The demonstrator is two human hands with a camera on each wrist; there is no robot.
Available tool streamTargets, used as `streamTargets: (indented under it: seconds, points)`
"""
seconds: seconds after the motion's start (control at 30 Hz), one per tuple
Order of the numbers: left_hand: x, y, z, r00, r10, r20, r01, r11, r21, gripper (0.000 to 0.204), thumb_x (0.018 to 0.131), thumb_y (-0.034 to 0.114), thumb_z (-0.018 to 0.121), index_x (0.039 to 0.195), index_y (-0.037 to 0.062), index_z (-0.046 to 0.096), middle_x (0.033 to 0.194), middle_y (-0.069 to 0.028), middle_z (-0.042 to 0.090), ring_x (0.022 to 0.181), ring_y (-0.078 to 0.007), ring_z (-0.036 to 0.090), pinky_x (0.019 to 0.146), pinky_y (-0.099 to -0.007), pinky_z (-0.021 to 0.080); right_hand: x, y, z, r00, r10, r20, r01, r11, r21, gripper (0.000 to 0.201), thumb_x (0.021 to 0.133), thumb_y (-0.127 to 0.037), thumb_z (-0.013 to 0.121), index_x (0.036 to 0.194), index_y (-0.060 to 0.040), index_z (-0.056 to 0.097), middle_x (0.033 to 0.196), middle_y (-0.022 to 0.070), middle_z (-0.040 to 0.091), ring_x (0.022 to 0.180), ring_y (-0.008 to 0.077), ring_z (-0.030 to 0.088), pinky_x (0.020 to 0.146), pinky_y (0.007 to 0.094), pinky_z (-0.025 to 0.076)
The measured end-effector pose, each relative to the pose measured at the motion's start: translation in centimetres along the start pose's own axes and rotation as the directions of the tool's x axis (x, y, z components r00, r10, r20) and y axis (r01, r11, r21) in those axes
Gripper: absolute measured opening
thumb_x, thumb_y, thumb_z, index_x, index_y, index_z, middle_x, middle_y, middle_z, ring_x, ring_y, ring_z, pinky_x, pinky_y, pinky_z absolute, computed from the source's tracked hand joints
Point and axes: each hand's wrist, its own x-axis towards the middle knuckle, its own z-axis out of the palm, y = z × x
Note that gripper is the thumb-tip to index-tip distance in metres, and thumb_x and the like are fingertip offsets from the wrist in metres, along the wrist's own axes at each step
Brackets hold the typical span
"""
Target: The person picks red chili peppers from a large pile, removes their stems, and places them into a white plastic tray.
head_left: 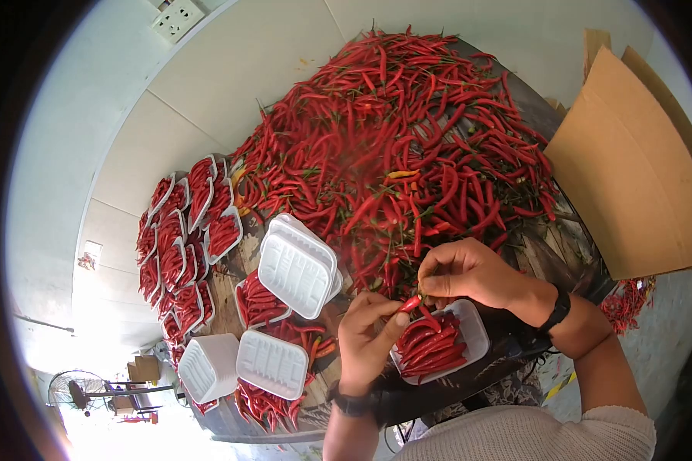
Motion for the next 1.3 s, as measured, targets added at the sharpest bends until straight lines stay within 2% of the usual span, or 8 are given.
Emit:
streamTargets:
  seconds: [0.17, 0.2, 0.23, 0.27, 0.33, 0.6, 0.87, 1.3]
  points:
    - [0.1, 0.2, -0.2, 0.995, -0.085, -0.044, 0.079, 0.988, -0.135, 0.018, 0.086, 0.005, 0.077, 0.100, -0.0038, 0.072, 0.092, -0.0071, 0.060, 0.084, -0.0137, 0.056, 0.073, -0.0254, 0.044, -0.5, -2.1, -1.8, 0.890, -0.316, -0.329, 0.148, 0.882, -0.448, 0.007, 0.090, -0.009, 0.070, 0.094, -0.0048, 0.066, 0.086, 0.0020, 0.066, 0.078, 0.0098, 0.063, 0.069, 0.0262, 0.052]
    - [0.1, 0.1, -0.3, 0.996, -0.071, -0.045, 0.064, 0.988, -0.138, 0.017, 0.085, 0.004, 0.077, 0.100, -0.0038, 0.072, 0.093, -0.0069, 0.060, 0.084, -0.0133, 0.056, 0.073, -0.0250, 0.044, -0.5, -2.4, -2.2, 0.791, -0.474, -0.386, 0.093, 0.717, -0.690, 0.008, 0.086, -0.007, 0.071, 0.092, -0.0060, 0.066, 0.084, 0.0031, 0.065, 0.078, 0.0134, 0.064, 0.070, 0.0293, 0.051]
    - [0.0, 0.0, -0.3, 0.997, -0.058, -0.048, 0.051, 0.988, -0.143, 0.016, 0.085, 0.003, 0.077, 0.099, -0.0037, 0.072, 0.093, -0.0068, 0.060, 0.083, -0.0129, 0.056, 0.072, -0.0246, 0.044, -0.4, -2.8, -2.9, 0.601, -0.794, -0.086, 0.113, 0.191, -0.975, 0.016, 0.076, -0.003, 0.073, 0.089, -0.0072, 0.065, 0.079, 0.0055, 0.061, 0.080, 0.0243, 0.062, 0.076, 0.0380, 0.048]
    - [0.0, 0.0, -0.3, 0.997, -0.063, -0.050, 0.055, 0.987, -0.148, 0.016, 0.085, 0.003, 0.077, 0.099, -0.0037, 0.072, 0.093, -0.0068, 0.060, 0.083, -0.0129, 0.056, 0.072, -0.0246, 0.044, -0.3, -3.1, -3.0, 0.607, -0.790, -0.085, 0.111, 0.191, -0.975, 0.016, 0.076, -0.003, 0.073, 0.089, -0.0072, 0.065, 0.079, 0.0055, 0.061, 0.080, 0.0243, 0.062, 0.076, 0.0380, 0.048]
    - [0.0, -0.1, -0.2, 0.999, -0.040, -0.026, 0.037, 0.993, -0.108, 0.016, 0.084, 0.001, 0.077, 0.098, -0.0035, 0.072, 0.093, -0.0065, 0.060, 0.083, -0.0127, 0.056, 0.073, -0.0248, 0.044, -0.3, -3.6, -2.4, 0.356, -0.931, 0.077, -0.111, -0.124, -0.986, 0.019, 0.071, -0.001, 0.073, 0.087, -0.0072, 0.065, 0.077, 0.0072, 0.058, 0.084, 0.0316, 0.059, 0.081, 0.0438, 0.046]
    - [0.2, 0.3, 0.2, 0.999, 0.038, 0.019, -0.038, 0.999, -0.003, 0.018, 0.078, 0.001, 0.080, 0.094, -0.0019, 0.073, 0.089, -0.0061, 0.061, 0.081, -0.0145, 0.057, 0.074, -0.0276, 0.045, -0.8, -0.7, 0.6, 0.829, -0.435, 0.351, 0.500, 0.298, -0.813, 0.022, 0.079, -0.021, 0.079, 0.091, -0.0058, 0.070, 0.084, 0.0091, 0.066, 0.084, 0.0300, 0.062, 0.075, 0.0412, 0.049]
    - [0.4, 1.4, -0.1, 0.969, 0.002, 0.248, -0.034, 0.992, 0.122, 0.027, 0.086, 0.026, 0.077, 0.089, -0.0013, 0.075, 0.084, -0.0068, 0.059, 0.081, -0.0170, 0.056, 0.073, -0.0286, 0.043, -2.6, -1.6, 1.6, 0.887, -0.291, 0.359, 0.414, 0.154, -0.897, 0.016, 0.077, -0.016, 0.076, 0.087, -0.0063, 0.068, 0.078, 0.0076, 0.062, 0.080, 0.0286, 0.060, 0.072, 0.0418, 0.049]
    - [0.6, 0.7, -0.2, 0.990, -0.009, 0.138, 0.001, 0.999, 0.054, 0.012, 0.088, 0.014, 0.075, 0.091, 0.0024, 0.076, 0.082, -0.0069, 0.061, 0.078, -0.0184, 0.058, 0.070, -0.0305, 0.045, -3.3, -1.0, 2.6, 0.912, 0.005, 0.411, 0.407, 0.116, -0.906, 0.022, 0.075, -0.018, 0.077, 0.084, -0.0073, 0.060, 0.074, 0.0072, 0.060, 0.074, 0.0289, 0.061, 0.068, 0.0411, 0.050]
